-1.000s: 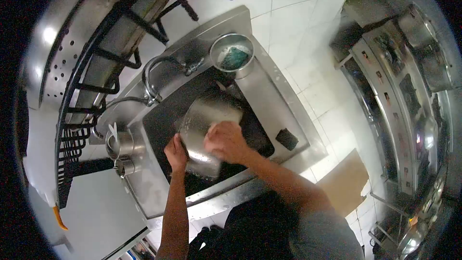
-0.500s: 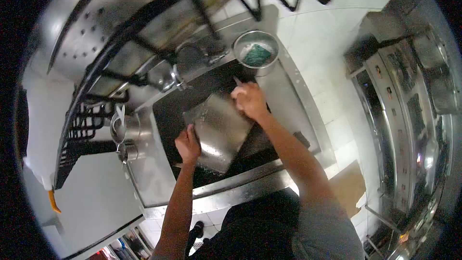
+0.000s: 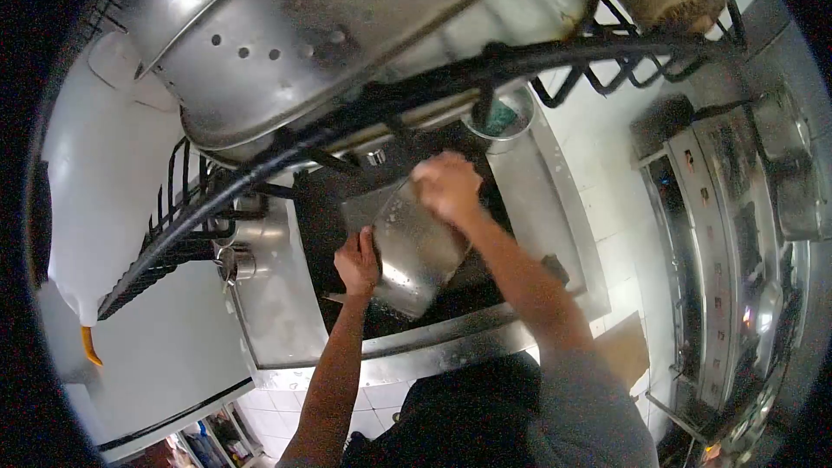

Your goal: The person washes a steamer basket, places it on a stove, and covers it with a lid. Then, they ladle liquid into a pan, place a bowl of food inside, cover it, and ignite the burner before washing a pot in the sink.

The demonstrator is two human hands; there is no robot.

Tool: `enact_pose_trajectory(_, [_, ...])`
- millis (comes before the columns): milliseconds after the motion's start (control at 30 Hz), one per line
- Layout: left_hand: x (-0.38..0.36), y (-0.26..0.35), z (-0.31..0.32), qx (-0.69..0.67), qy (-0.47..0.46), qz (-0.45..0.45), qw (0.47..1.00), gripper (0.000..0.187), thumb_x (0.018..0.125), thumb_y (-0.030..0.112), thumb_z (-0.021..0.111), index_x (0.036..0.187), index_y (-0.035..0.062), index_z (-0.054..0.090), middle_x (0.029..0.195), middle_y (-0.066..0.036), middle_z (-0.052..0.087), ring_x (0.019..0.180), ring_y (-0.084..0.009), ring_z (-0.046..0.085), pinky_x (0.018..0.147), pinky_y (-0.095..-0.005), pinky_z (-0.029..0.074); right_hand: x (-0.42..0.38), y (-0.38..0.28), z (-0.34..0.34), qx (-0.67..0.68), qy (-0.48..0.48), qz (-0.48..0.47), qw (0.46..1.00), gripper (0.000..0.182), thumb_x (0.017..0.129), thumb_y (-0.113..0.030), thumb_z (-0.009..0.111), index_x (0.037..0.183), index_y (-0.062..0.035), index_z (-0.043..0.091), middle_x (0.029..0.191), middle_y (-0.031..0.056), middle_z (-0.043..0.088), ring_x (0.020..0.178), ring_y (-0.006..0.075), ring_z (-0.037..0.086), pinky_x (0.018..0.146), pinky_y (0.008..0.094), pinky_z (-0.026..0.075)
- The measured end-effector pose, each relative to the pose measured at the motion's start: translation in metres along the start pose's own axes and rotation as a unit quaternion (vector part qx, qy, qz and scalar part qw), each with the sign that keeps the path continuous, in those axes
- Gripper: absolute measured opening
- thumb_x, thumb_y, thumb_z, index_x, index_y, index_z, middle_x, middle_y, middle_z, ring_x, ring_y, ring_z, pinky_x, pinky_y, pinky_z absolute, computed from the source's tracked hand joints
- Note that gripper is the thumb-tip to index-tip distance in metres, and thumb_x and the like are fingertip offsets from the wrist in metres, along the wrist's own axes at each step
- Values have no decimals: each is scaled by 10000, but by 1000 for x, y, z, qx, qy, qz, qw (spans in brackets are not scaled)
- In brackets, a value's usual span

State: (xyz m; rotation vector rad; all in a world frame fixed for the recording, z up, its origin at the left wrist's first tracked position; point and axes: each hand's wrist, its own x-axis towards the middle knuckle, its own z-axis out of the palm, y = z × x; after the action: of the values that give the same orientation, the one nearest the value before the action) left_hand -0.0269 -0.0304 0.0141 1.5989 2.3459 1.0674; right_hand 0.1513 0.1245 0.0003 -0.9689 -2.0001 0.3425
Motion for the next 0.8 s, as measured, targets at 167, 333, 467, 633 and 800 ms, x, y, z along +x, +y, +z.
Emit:
enact_pose_trajectory(167, [1,-7,1,-71,6,21,997,422,992,296,531,701,-6,574,612,-247,540,531,-426,559,468,-462,396,-28,-66,0,58,-169,-98,979,158,684,-238,705,834,-192,686,917,4,663,975,280,586,834,416,469])
enact_pose_trajectory(333, [-3,-6,0,-2,5,31,999,430,1007,285,490,698,0,582,607,-242,534,532,-429,558,467,-464,398,-13,85,52,76,-100,91,988,223,763,-253,674,907,-84,681,898,142,654,888,351,625,787,431,500])
enact_pose_trajectory(467, [-8,-22,9,7,8,48,999,444,1010,292,478,702,-11,585,629,-258,550,559,-445,569,476,-470,410,2,-80,-2,-71,-211,-45,974,169,707,-309,704,831,-195,696,882,106,649,883,336,622,765,438,481])
enact_pose_trajectory(633, [-7,-10,0,-19,-6,-5,1000,425,1016,301,437,760,2,597,653,-265,564,599,-451,587,511,-484,427,4,-40,5,50,-108,-58,991,153,724,-263,690,830,-153,682,840,90,639,856,309,621,786,447,470])
enact_pose_trajectory(800, [-4,-11,0,26,-3,-21,999,407,978,318,524,733,11,630,648,-249,601,580,-431,616,497,-485,462,13,26,6,-94,-121,217,964,207,756,-292,666,878,-125,666,889,102,635,899,320,613,768,445,486])
